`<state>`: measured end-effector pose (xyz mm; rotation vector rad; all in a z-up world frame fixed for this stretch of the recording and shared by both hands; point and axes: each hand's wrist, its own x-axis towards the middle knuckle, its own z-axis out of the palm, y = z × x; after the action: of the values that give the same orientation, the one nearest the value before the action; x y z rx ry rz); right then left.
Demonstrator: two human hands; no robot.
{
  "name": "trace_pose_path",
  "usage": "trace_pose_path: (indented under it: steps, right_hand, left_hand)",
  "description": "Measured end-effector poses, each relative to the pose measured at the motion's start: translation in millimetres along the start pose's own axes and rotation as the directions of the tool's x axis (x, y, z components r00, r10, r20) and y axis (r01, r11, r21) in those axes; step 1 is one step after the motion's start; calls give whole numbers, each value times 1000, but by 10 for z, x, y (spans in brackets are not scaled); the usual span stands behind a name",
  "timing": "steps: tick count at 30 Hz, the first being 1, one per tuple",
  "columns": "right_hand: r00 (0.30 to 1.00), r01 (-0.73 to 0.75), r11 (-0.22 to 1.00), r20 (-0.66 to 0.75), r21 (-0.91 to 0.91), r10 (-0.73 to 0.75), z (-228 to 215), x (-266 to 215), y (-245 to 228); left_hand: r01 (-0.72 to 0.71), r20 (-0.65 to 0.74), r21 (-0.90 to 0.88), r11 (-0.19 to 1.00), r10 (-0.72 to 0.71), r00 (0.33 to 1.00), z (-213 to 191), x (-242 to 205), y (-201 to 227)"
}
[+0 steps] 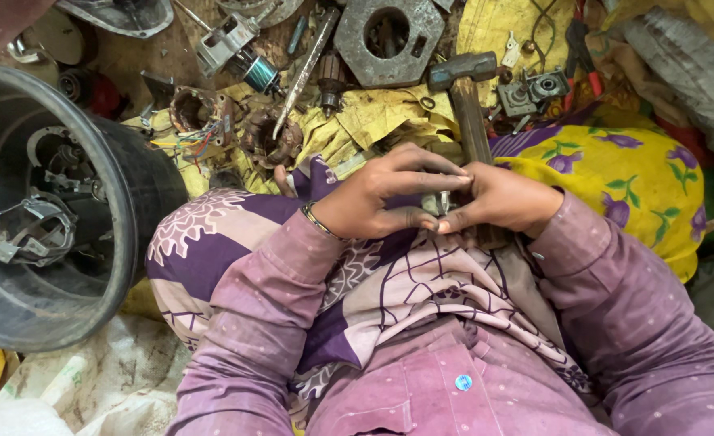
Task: The person sits on the floor and repairs small electric motors. They use a hammer to strike a metal part, then insert a rotor into a stator housing. Later, they use a screwdriver to adjust internal components of another motor.
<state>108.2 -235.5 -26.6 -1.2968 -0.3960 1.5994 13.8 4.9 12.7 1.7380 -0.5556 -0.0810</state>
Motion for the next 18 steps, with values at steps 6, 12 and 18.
trace_pose_path:
  steps: [6,12,18]
  right_hand:
    - [991,130,991,-35,10,-130,78,53,11]
    - [992,123,988,32,-97,-120,63,88,113]
    - [988,-22,968,151,250,-17,88,99,158]
  left_hand:
    - [-67,-31,163,984,73,997,12,20,20]
    - [-131,-43,201,971,143,989,3,-6,67]
    - [-109,-94,217,970,132,987,55,-2,95]
